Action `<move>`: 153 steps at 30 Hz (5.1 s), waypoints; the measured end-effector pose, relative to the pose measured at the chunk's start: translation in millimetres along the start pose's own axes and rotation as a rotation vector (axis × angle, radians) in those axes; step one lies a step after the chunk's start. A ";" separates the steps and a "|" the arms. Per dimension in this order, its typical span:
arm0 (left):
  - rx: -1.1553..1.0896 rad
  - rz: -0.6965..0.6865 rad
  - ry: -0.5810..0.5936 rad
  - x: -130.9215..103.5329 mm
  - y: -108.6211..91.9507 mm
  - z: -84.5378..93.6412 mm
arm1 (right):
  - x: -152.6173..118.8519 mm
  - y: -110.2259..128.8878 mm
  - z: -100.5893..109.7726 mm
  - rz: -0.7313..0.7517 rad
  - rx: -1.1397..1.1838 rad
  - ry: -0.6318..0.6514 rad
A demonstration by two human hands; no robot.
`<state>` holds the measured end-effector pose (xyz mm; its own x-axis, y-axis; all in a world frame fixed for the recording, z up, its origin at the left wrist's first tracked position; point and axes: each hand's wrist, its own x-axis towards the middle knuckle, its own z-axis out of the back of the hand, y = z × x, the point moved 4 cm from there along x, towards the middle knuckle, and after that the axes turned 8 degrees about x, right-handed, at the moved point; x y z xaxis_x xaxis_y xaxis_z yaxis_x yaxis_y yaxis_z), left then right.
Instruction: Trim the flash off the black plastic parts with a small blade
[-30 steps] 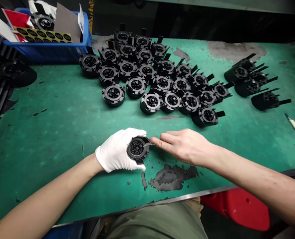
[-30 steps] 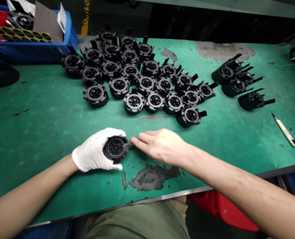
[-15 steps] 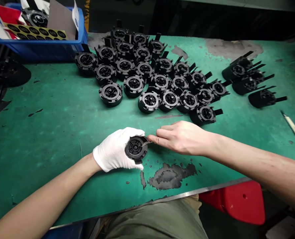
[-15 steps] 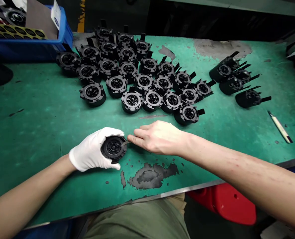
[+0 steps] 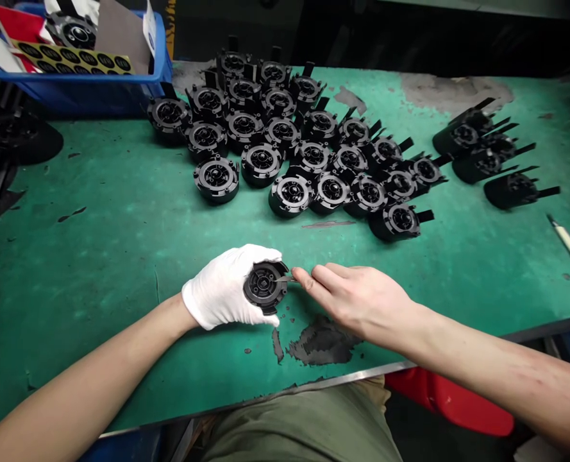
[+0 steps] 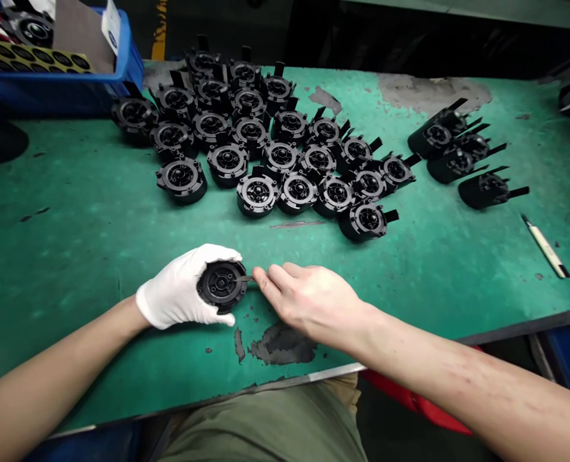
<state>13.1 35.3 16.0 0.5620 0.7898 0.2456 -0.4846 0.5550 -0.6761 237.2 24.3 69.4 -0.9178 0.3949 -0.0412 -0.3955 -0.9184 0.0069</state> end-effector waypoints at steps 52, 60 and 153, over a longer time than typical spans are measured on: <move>0.067 -0.002 -0.034 -0.8 -3.1 -1.9 | -3.2 4.1 -1.9 0.023 -0.002 0.041; 0.189 -0.006 -0.180 -1.6 -6.0 2.0 | -8.6 -19.8 1.5 -0.219 0.283 -0.179; 0.005 -0.055 -0.016 -0.2 -8.5 4.7 | -12.3 -4.7 -18.4 -0.283 0.389 0.036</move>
<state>14.0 31.7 25.0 0.5771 0.7621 0.2935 -0.4564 0.5990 -0.6579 250.9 23.4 51.4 -0.7730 0.6211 -0.1297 -0.6199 -0.6957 0.3630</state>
